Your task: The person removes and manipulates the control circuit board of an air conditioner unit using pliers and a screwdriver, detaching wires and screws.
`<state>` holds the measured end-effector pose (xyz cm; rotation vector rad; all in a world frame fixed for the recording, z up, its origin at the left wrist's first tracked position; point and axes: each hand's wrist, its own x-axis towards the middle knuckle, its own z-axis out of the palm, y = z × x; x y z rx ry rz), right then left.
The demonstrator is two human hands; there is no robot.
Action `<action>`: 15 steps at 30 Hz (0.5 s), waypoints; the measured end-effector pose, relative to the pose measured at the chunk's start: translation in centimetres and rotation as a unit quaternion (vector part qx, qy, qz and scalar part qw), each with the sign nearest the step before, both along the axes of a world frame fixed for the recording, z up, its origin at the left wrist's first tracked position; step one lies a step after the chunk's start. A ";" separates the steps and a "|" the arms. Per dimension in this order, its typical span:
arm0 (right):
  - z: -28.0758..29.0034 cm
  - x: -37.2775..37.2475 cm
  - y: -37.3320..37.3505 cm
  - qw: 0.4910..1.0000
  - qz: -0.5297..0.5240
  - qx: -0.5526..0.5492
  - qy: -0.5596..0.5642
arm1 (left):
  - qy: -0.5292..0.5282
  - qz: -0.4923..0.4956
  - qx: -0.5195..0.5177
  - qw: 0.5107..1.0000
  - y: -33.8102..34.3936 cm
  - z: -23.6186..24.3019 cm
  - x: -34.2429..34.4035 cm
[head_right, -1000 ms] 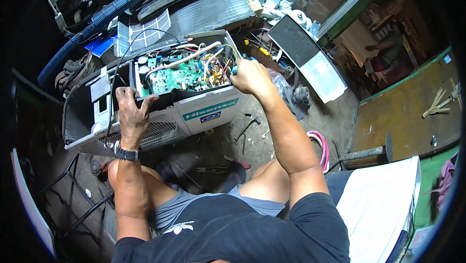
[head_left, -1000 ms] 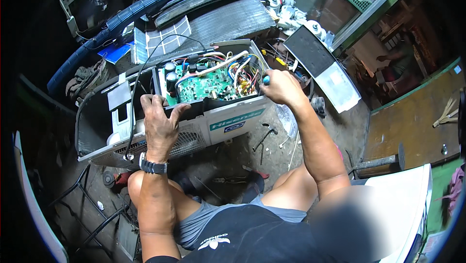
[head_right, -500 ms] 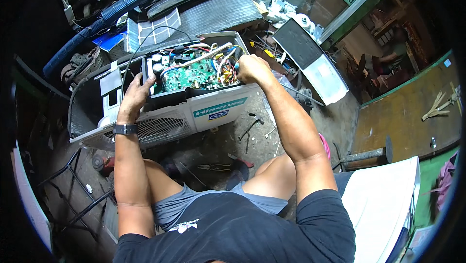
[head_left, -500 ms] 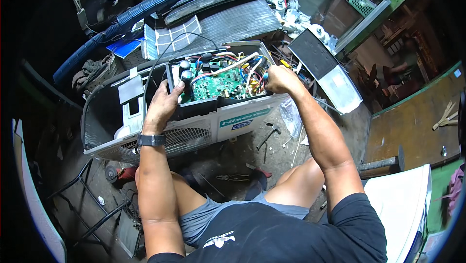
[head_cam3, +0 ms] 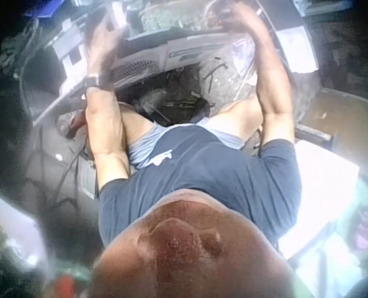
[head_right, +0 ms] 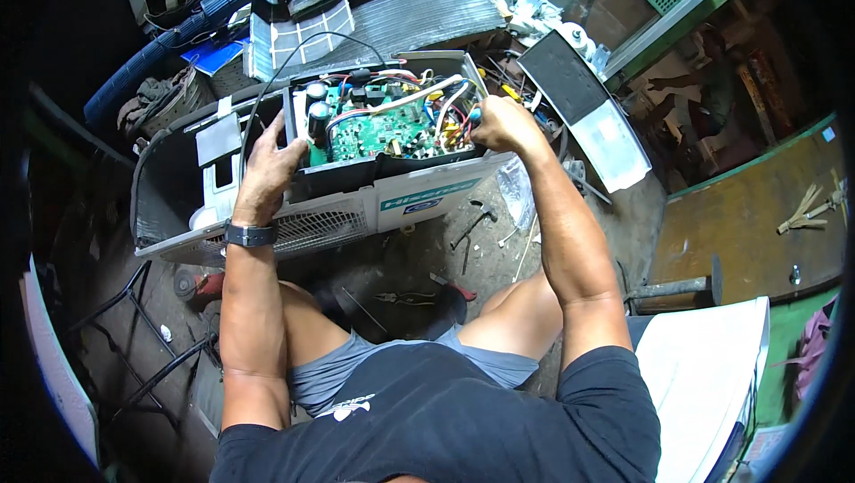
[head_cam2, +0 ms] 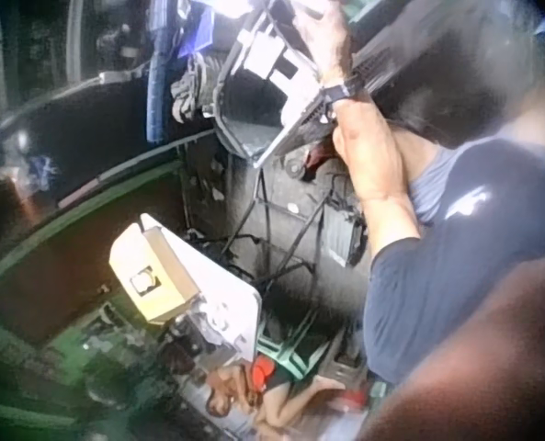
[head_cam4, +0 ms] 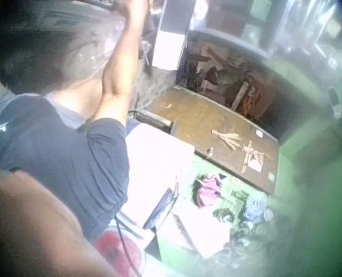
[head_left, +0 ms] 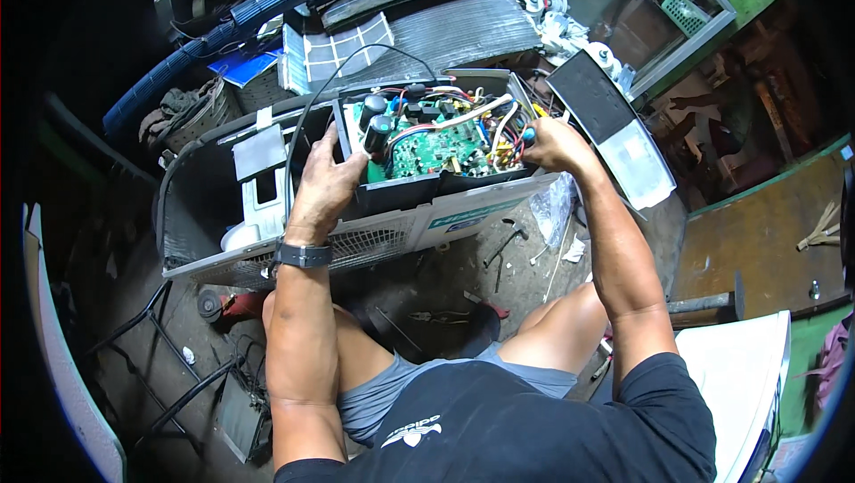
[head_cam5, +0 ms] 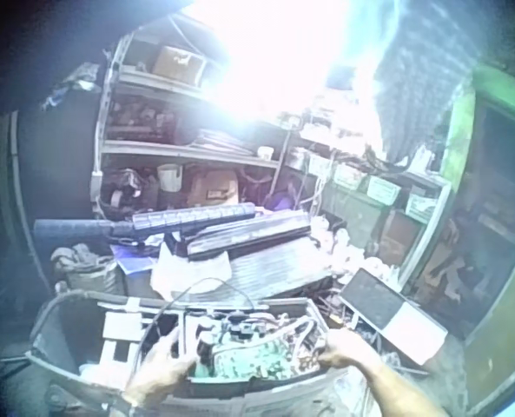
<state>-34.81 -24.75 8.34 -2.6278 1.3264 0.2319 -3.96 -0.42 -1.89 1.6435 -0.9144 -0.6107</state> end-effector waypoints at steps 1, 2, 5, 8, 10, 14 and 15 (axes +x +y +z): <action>0.1 -0.4 -0.1 1.000 -0.004 0.005 -0.004 | 0.022 0.000 0.004 1.000 -0.1 0.1 -0.4; 0.2 -0.5 -0.1 1.000 0.009 -0.007 -0.008 | 0.044 0.000 0.007 0.999 -0.3 0.3 -0.8; 0.0 -0.7 0.1 0.999 0.020 -0.032 -0.009 | 0.158 -0.001 0.041 0.987 -0.4 1.2 -1.2; -0.1 -0.7 0.3 1.000 0.012 -0.019 -0.021 | 0.191 -0.035 -0.003 0.981 -0.5 1.4 -1.2; -0.4 -1.0 -0.2 1.000 0.009 -0.024 -0.003 | 0.213 -0.077 -0.078 0.971 -0.6 1.1 -1.3; -0.7 -1.3 0.2 1.000 0.006 -0.025 -0.017 | 0.211 -0.048 -0.117 0.969 -0.5 0.9 -1.7; -0.7 -1.4 0.2 0.999 0.000 -0.020 -0.034 | 0.225 -0.042 -0.132 0.964 -0.6 1.7 -2.3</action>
